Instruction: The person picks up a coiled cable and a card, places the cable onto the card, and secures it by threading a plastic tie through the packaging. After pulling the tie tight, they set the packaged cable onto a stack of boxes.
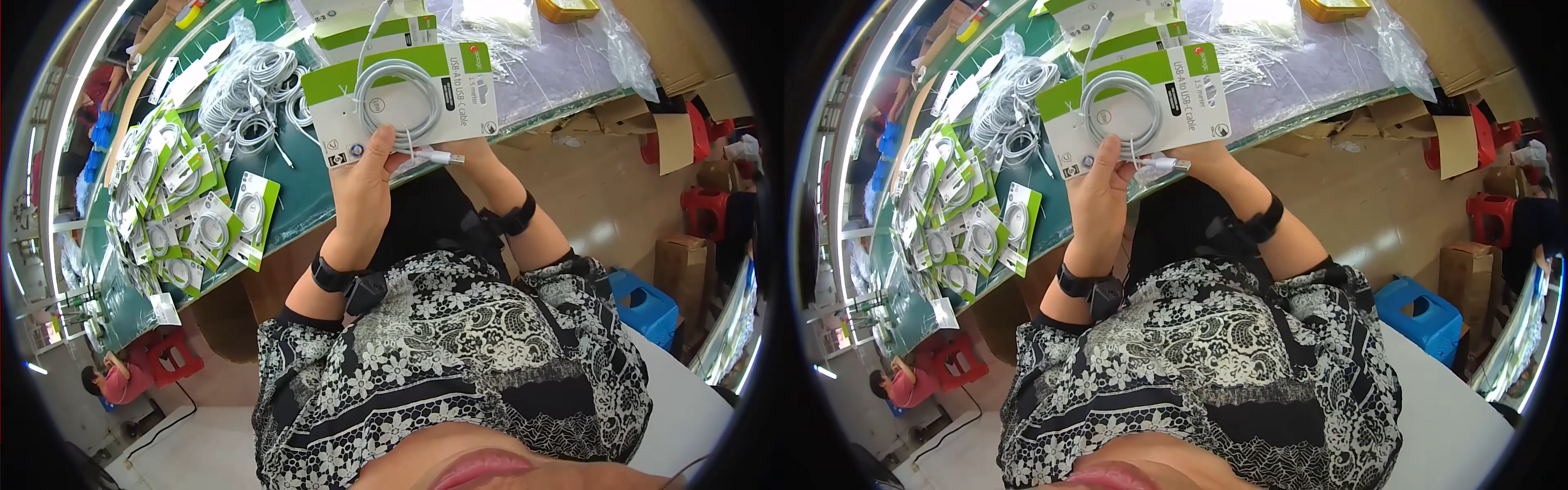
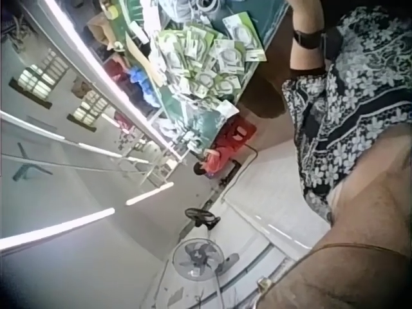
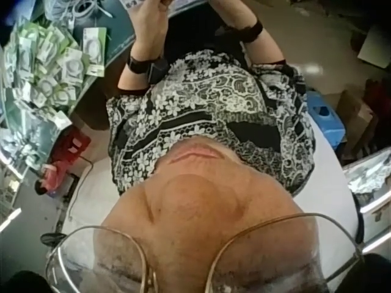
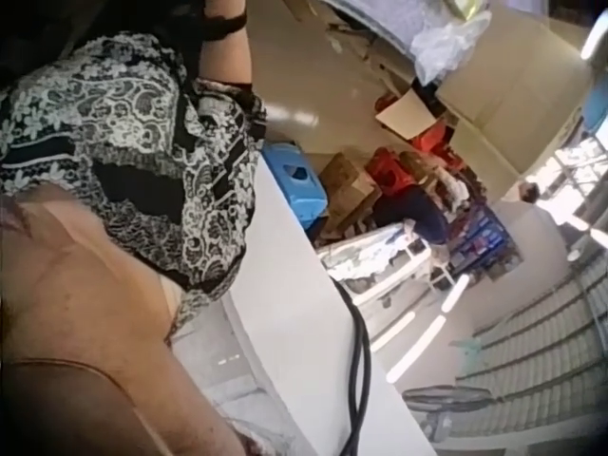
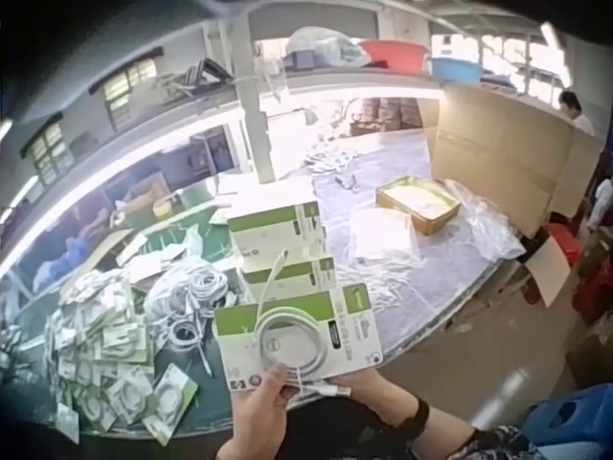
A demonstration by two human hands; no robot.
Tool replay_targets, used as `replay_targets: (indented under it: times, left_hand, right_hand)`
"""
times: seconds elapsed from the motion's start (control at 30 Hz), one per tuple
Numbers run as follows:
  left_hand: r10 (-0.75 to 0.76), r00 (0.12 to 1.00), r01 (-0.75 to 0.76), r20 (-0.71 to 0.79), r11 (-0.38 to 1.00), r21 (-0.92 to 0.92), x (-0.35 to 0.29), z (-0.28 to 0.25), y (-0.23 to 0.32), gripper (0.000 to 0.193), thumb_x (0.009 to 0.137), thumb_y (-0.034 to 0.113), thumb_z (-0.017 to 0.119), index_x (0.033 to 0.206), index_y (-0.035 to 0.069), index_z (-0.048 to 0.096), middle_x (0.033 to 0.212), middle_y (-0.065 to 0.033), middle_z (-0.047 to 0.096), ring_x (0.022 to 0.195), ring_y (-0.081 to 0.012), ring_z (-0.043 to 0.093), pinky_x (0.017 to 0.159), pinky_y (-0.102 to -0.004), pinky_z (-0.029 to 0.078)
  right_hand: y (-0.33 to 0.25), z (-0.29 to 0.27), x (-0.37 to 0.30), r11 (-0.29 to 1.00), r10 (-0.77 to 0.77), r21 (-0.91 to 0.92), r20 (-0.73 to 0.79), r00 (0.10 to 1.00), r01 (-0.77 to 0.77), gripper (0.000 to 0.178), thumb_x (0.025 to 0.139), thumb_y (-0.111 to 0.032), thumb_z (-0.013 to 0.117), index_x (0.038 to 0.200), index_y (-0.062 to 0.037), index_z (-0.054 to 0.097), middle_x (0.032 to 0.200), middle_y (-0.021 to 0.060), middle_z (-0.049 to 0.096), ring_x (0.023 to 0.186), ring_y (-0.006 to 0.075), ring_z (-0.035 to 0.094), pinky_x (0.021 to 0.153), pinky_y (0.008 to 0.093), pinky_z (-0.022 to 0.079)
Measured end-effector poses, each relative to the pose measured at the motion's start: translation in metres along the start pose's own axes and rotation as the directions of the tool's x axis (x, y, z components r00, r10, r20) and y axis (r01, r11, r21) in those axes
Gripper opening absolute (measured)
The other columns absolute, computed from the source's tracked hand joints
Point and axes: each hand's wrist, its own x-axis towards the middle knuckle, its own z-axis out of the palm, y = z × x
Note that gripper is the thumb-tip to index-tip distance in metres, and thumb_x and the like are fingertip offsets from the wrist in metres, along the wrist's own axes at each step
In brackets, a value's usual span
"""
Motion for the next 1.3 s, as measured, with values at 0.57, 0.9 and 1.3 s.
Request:
replay_targets:
  times: [0.57,0.9,1.3]
  left_hand:
    - [0.018,0.996,-0.028,0.083,0.993,0.117,0.020,-0.009,0.008,0.036,0.092,0.006,0.056,0.125,-0.003,0.043,0.114,-0.0135,0.057,0.096,-0.0243,0.064,0.077,-0.0366,0.059]
    - [0.035,0.984,-0.033,0.177,0.999,-0.013,0.008,-0.012,-0.007,0.037,0.092,0.005,0.057,0.125,-0.003,0.044,0.117,-0.0140,0.057,0.098,-0.0251,0.063,0.082,-0.0371,0.058]
    - [-0.079,0.995,0.084,0.068,0.994,-0.067,0.009,-0.028,-0.014,0.031,0.090,0.001,0.058,0.120,0.000,0.051,0.109,-0.0112,0.061,0.094,-0.0206,0.063,0.081,-0.0336,0.058]
  right_hand:
    - [-0.079,-0.033,-0.036,0.917,0.365,-0.225,0.149,0.919,-0.328,0.022,0.076,-0.006,0.072,0.097,-0.0057,0.067,0.101,0.0057,0.059,0.089,0.0152,0.056,0.075,0.0322,0.045]
    - [-0.072,-0.017,-0.007,0.639,-0.462,-0.655,0.093,0.882,0.404,0.035,0.065,0.000,0.073,0.097,-0.0135,0.070,0.085,0.0004,0.056,0.082,0.0202,0.053,0.075,0.0332,0.041]
    - [-0.057,0.011,-0.009,0.610,-0.503,-0.678,0.068,0.862,0.410,0.026,0.068,-0.003,0.067,0.093,-0.0103,0.069,0.083,0.0001,0.055,0.082,0.0208,0.053,0.078,0.0334,0.043]
